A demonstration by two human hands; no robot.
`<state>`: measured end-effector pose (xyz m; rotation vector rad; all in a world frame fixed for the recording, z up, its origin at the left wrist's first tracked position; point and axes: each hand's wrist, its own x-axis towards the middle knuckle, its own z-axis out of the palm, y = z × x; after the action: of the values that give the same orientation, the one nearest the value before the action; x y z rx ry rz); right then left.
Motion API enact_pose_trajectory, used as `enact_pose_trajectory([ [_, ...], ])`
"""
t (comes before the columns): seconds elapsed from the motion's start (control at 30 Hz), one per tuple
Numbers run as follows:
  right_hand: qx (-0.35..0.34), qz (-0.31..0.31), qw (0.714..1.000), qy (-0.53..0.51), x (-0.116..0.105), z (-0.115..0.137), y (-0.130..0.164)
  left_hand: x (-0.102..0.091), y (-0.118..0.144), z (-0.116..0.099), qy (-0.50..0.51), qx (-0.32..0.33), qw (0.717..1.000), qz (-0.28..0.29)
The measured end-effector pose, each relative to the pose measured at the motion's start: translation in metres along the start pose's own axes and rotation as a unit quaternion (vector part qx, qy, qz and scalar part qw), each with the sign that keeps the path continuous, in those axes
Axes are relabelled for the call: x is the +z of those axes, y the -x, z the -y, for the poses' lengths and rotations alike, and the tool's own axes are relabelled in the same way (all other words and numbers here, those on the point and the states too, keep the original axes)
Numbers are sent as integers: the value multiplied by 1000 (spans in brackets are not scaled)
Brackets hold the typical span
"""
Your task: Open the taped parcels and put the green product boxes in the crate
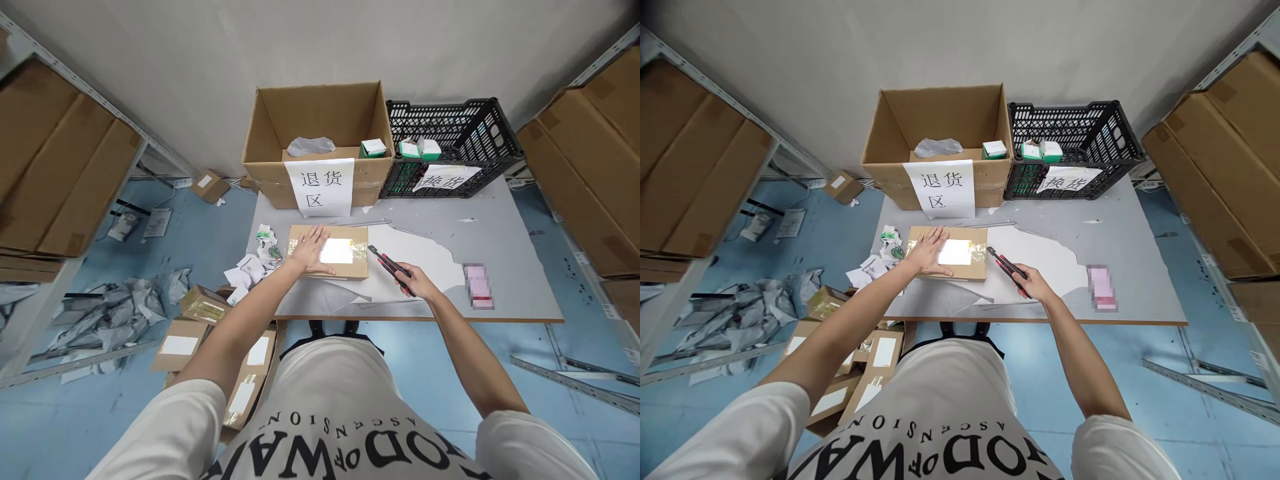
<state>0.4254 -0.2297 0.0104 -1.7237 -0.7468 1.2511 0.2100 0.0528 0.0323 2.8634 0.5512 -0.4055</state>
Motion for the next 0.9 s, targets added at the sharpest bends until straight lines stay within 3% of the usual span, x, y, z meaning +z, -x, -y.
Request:
enact_pose_trajectory([
  [0.43, 10, 28, 1000, 9, 11, -10, 22, -2, 0, 0, 14, 6, 1000, 2],
  [0.9, 54, 83, 995, -6, 0, -8, 39, -3, 1, 0, 10, 15, 1000, 11],
])
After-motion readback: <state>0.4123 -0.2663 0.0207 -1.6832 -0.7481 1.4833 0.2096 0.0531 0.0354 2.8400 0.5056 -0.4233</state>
